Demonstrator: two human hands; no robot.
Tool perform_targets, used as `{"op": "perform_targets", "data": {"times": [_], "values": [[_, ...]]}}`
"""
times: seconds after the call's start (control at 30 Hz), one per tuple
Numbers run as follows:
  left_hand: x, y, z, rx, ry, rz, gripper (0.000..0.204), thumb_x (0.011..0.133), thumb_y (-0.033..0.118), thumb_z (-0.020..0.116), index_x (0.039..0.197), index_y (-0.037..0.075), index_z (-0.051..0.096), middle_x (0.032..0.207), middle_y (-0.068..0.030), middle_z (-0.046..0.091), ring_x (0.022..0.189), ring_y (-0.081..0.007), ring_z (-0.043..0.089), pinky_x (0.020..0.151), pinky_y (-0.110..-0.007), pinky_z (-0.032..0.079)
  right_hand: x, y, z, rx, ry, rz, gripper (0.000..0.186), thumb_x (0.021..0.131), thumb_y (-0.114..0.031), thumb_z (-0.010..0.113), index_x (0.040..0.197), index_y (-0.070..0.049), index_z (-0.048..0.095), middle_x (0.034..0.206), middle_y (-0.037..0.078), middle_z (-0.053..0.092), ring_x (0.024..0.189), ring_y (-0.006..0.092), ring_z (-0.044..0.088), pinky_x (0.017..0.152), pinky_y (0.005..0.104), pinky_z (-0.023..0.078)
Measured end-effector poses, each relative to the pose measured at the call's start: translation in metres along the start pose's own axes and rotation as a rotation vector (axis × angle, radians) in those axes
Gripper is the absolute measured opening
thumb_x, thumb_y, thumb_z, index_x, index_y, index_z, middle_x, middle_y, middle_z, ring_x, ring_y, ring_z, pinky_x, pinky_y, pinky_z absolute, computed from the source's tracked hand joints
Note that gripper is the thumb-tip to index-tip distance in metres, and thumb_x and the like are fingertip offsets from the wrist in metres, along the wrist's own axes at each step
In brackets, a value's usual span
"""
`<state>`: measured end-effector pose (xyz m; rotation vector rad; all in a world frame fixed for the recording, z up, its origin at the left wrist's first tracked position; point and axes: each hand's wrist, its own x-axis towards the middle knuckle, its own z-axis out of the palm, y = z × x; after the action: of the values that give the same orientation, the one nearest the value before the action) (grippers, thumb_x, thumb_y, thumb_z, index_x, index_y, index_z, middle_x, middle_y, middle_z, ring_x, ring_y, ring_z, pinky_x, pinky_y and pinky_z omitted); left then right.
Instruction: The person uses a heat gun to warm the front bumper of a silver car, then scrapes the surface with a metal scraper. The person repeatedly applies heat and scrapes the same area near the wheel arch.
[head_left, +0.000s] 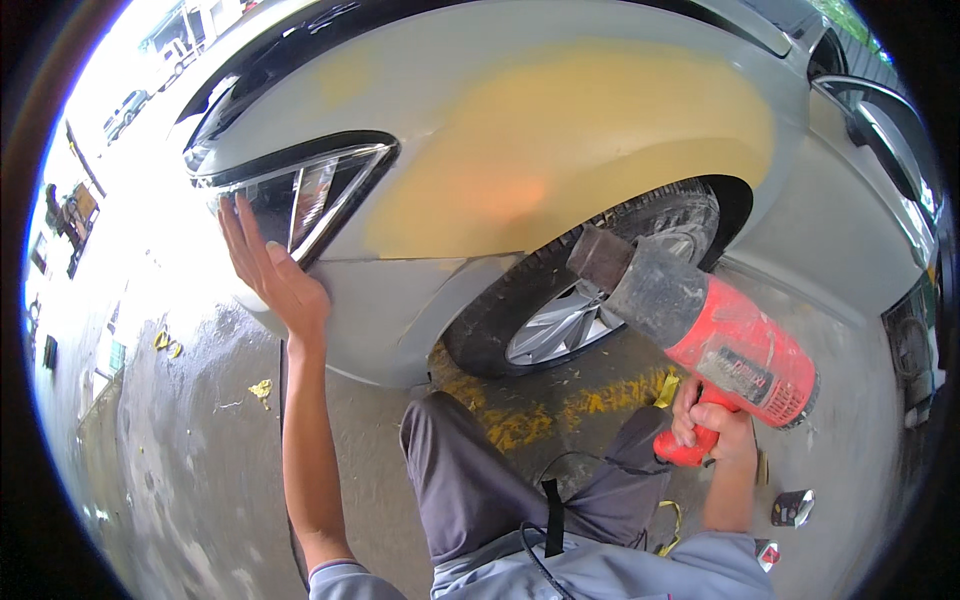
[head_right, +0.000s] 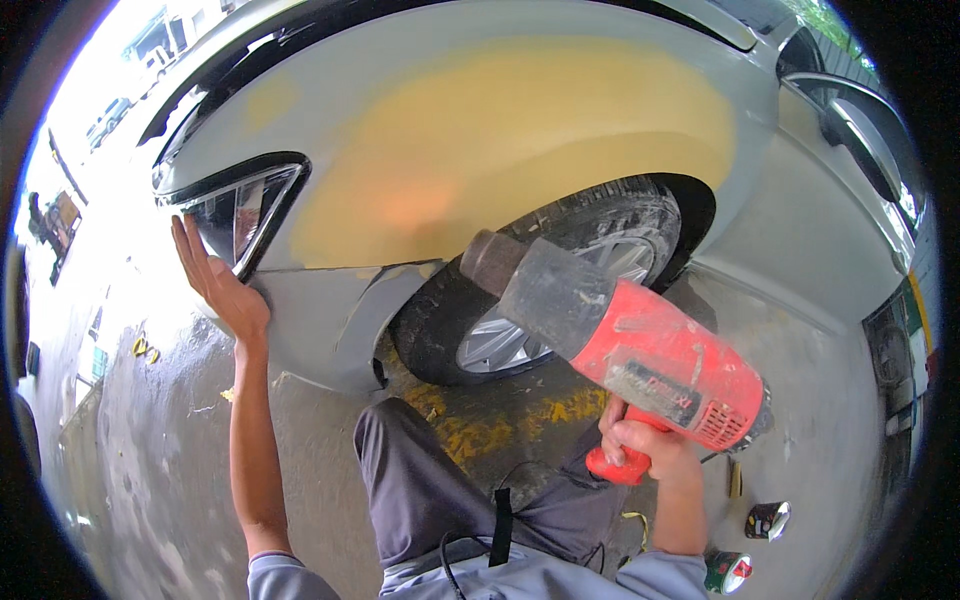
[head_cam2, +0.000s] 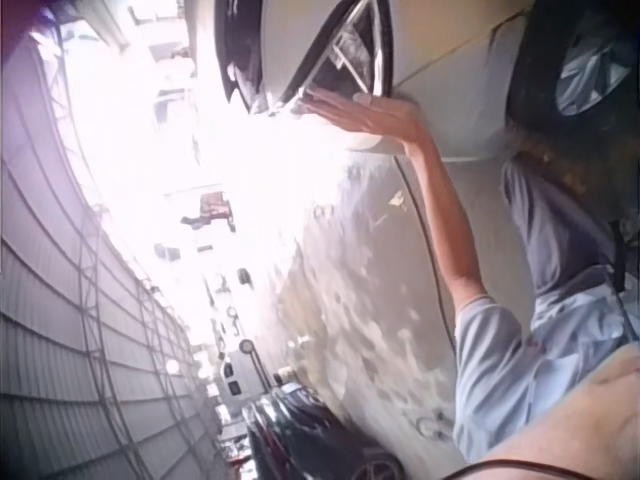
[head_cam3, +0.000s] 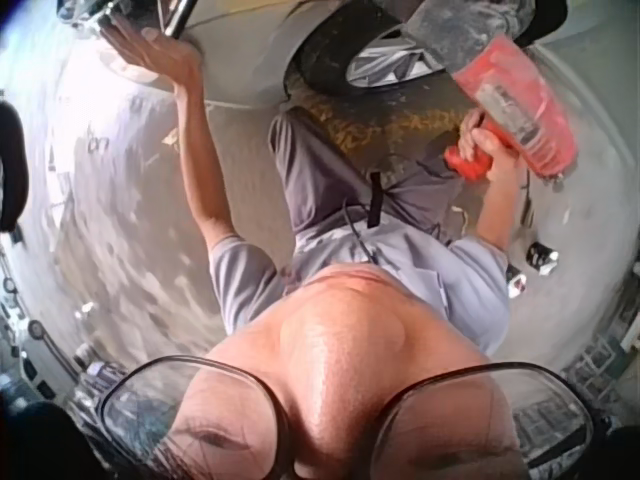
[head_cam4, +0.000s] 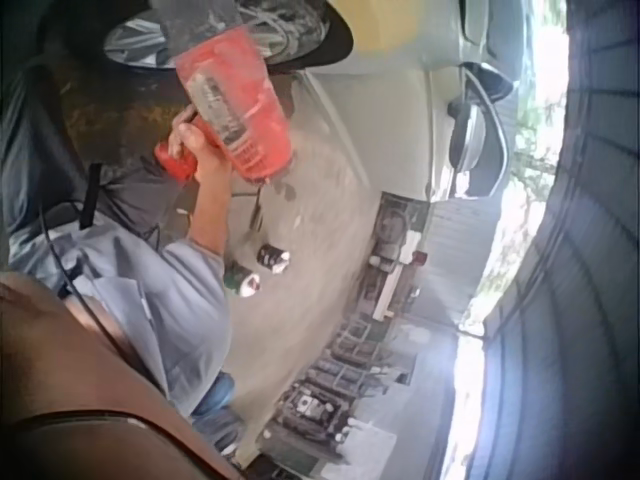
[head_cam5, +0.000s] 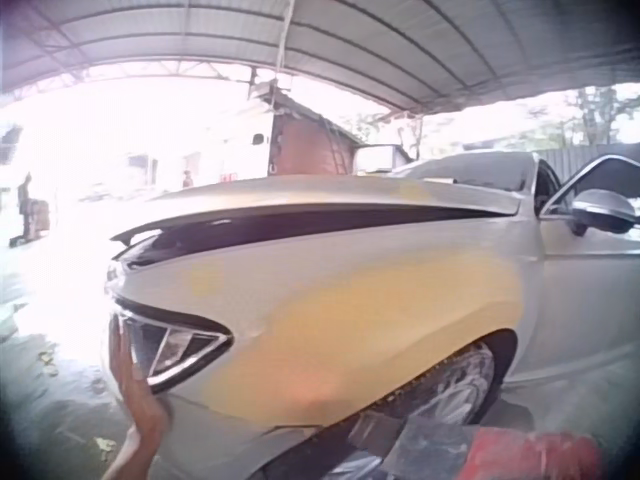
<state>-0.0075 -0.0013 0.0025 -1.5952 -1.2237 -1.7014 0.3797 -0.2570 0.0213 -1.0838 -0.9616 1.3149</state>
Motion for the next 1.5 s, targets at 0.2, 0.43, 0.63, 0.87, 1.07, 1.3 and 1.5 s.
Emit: {"op": "perform_targets", "data": {"times": [0.2, 0.43, 0.63, 0.87, 1.07, 1.3, 1.5], "values": [[0.000, -0.004, -0.003, -0.034, 0.019, -0.004, 0.054, 0.100, 0.036, 0.020, 0.140, 0.006, 0.040, 0.148, -0.0145, 0.033, 0.139, -0.0338, 0.024, 0.112, -0.049, 0.015, 0.002, 0.002, 0.013, -0.137, -0.052, 0.077, 0.021, 0.073, -0.005, 0.064, 0.091, 0.002, 0.054, 0.070, 0.012, 0.055, 0.051, 0.0173, 0.055, 0.049, 0.0318, 0.045], [0.002, -0.001, -0.003, -0.029, 0.025, 0.002, 0.054, 0.100, 0.034, 0.018, 0.139, 0.006, 0.041, 0.147, -0.0148, 0.035, 0.139, -0.0339, 0.026, 0.112, -0.047, 0.016, 0.000, 0.005, 0.013, -0.095, -0.069, 0.030, 0.027, 0.076, 0.001, 0.064, 0.101, 0.003, 0.056, 0.072, 0.009, 0.058, 0.055, 0.0141, 0.056, 0.051, 0.0298, 0.047], [0.001, 0.000, -0.002, -0.006, 0.024, -0.009, 0.053, 0.100, 0.033, 0.019, 0.139, 0.006, 0.041, 0.148, -0.0146, 0.034, 0.139, -0.0332, 0.026, 0.112, -0.047, 0.016, 0.003, -0.011, 0.008, -0.026, -0.006, -0.037, 0.024, 0.072, -0.013, 0.066, 0.085, 0.000, 0.050, 0.065, 0.010, 0.050, 0.045, 0.0174, 0.052, 0.046, 0.0320, 0.046], [0.000, -0.001, -0.002, 0.008, 0.014, -0.012, 0.053, 0.099, 0.033, 0.020, 0.141, 0.007, 0.039, 0.148, -0.0138, 0.033, 0.139, -0.0332, 0.025, 0.112, -0.048, 0.016, 0.000, -0.028, -0.002, 0.094, 0.076, -0.110, 0.022, 0.073, -0.015, 0.062, 0.084, -0.001, 0.049, 0.064, 0.010, 0.048, 0.044, 0.0163, 0.048, 0.045, 0.0314, 0.044], [-0.001, -0.004, -0.002, 0.022, 0.003, -0.004, 0.054, 0.100, 0.037, 0.019, 0.142, 0.008, 0.037, 0.150, -0.0132, 0.030, 0.140, -0.0330, 0.023, 0.112, -0.049, 0.016, 0.002, -0.039, -0.018, 0.121, 0.128, -0.188, 0.024, 0.074, -0.018, 0.062, 0.086, -0.003, 0.047, 0.064, 0.007, 0.047, 0.043, 0.0144, 0.046, 0.041, 0.0306, 0.042], [0.001, 0.002, -0.002, 0.016, -0.001, 0.000, 0.055, 0.101, 0.039, 0.018, 0.143, 0.008, 0.036, 0.149, -0.0135, 0.031, 0.139, -0.0325, 0.025, 0.112, -0.048, 0.017, 0.003, -0.051, -0.028, 0.150, 0.214, -0.217, 0.023, 0.076, -0.020, 0.061, 0.085, -0.004, 0.047, 0.064, 0.006, 0.046, 0.042, 0.0134, 0.042, 0.040, 0.0297, 0.040], [0.001, 0.002, -0.002, 0.058, 0.003, 0.007, 0.052, 0.100, 0.033, 0.020, 0.142, 0.007, 0.036, 0.148, -0.0140, 0.032, 0.138, -0.0329, 0.027, 0.111, -0.048, 0.019, 0.010, -0.062, -0.037, 0.180, 0.261, -0.230, 0.022, 0.077, -0.021, 0.061, 0.085, -0.005, 0.048, 0.065, 0.004, 0.046, 0.042, 0.0122, 0.040, 0.041, 0.0286, 0.038]]}}
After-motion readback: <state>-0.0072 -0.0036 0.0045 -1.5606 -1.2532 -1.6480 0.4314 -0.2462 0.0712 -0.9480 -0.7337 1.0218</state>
